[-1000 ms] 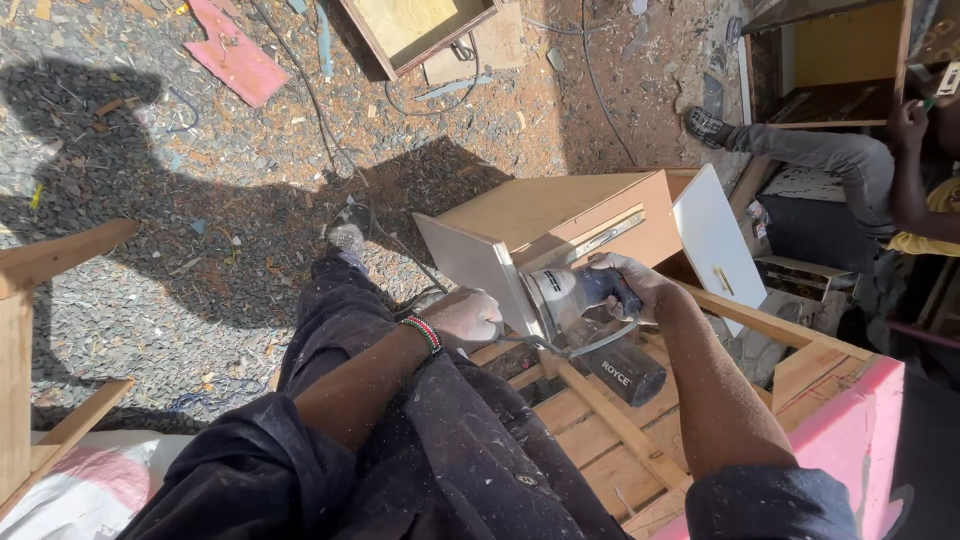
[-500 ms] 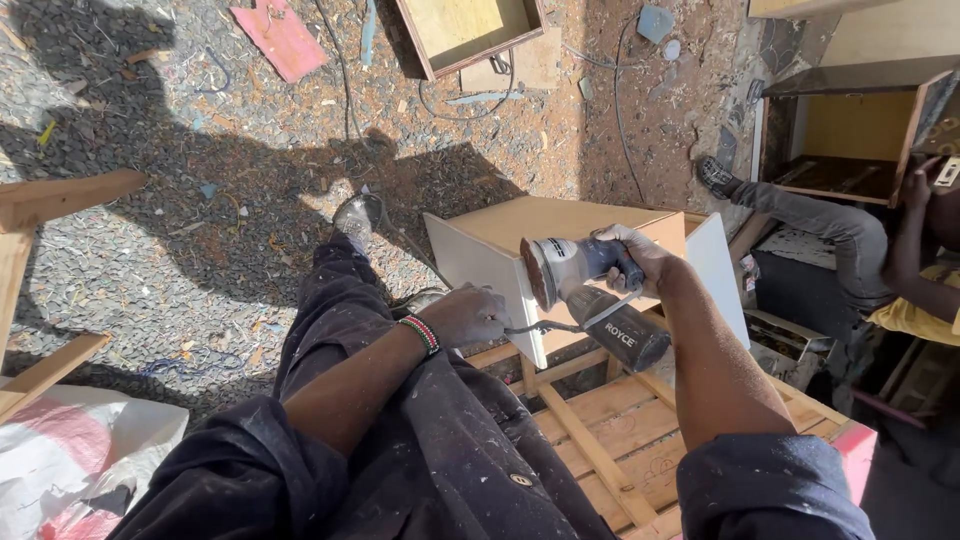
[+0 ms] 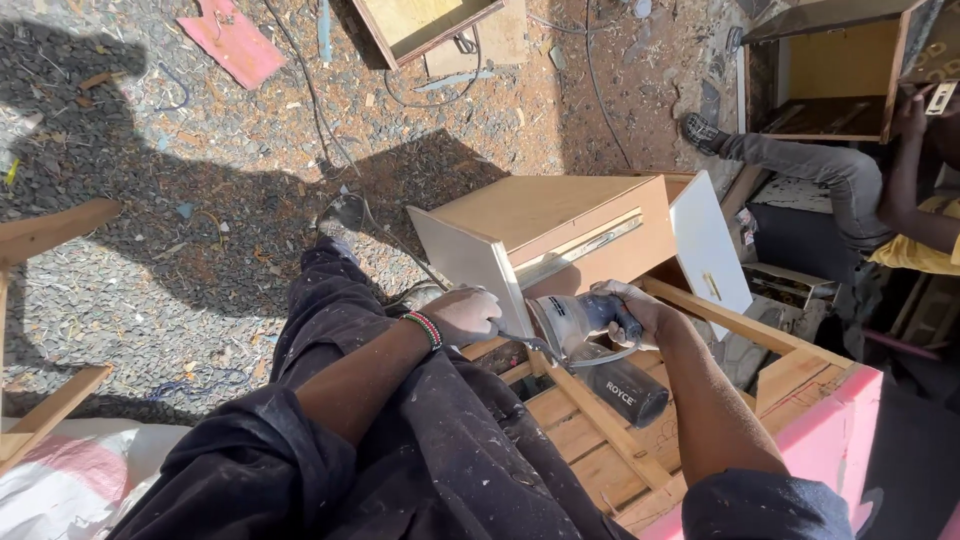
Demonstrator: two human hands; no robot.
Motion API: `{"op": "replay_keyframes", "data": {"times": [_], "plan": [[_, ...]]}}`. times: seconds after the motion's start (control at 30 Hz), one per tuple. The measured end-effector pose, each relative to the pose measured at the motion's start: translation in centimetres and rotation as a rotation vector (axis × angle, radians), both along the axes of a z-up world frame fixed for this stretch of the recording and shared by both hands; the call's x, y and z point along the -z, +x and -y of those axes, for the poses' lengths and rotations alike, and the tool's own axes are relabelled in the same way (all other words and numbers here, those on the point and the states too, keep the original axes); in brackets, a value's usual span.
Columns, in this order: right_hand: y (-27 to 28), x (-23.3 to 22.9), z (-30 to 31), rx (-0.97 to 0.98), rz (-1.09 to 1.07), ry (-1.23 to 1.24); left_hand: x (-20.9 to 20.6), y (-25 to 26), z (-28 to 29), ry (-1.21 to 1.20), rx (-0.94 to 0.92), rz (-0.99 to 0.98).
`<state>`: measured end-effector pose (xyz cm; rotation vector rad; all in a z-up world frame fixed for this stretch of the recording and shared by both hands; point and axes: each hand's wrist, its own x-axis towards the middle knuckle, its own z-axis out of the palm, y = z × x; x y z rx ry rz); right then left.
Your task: The person uses an orbital sander to smooth the edges and surfaces of a wooden drawer front. They move the sander along the sides and top edge, then flip the drawer to sand the interior surfaces.
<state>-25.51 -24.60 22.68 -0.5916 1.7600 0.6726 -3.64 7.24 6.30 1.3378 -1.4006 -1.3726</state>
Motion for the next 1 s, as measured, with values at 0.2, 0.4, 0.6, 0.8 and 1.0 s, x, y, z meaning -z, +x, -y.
{"op": "replay_keyframes", "data": {"times": [0.2, 0.4, 0.6, 0.8, 1.0], "plan": [[-1.9, -1.1, -1.5, 0.043, -0.013, -0.006, -1.7, 0.8, 0.1, 0.048, 0.095, -0.004], [4.0, -3.1, -1.8, -0.094, 0.067, -0.097, -0.7, 1.5, -1.1, 0.132, 0.052, -0.01], [12.8, -3.0, -0.6, -0.181, 0.174, -0.118, 1.6, 4.5, -1.8, 0.189, -0.093, 0.007], [17.1, -0.1, 0.3, -0.309, 0.258, -0.254, -0.1, 10.2, -3.1, 0.224, -0.291, 0.051], [12.0, 1.2, -1.1, -0.256, 0.248, -0.342, 0.7, 10.2, -3.0, 0.23, -0.302, 0.083]]}}
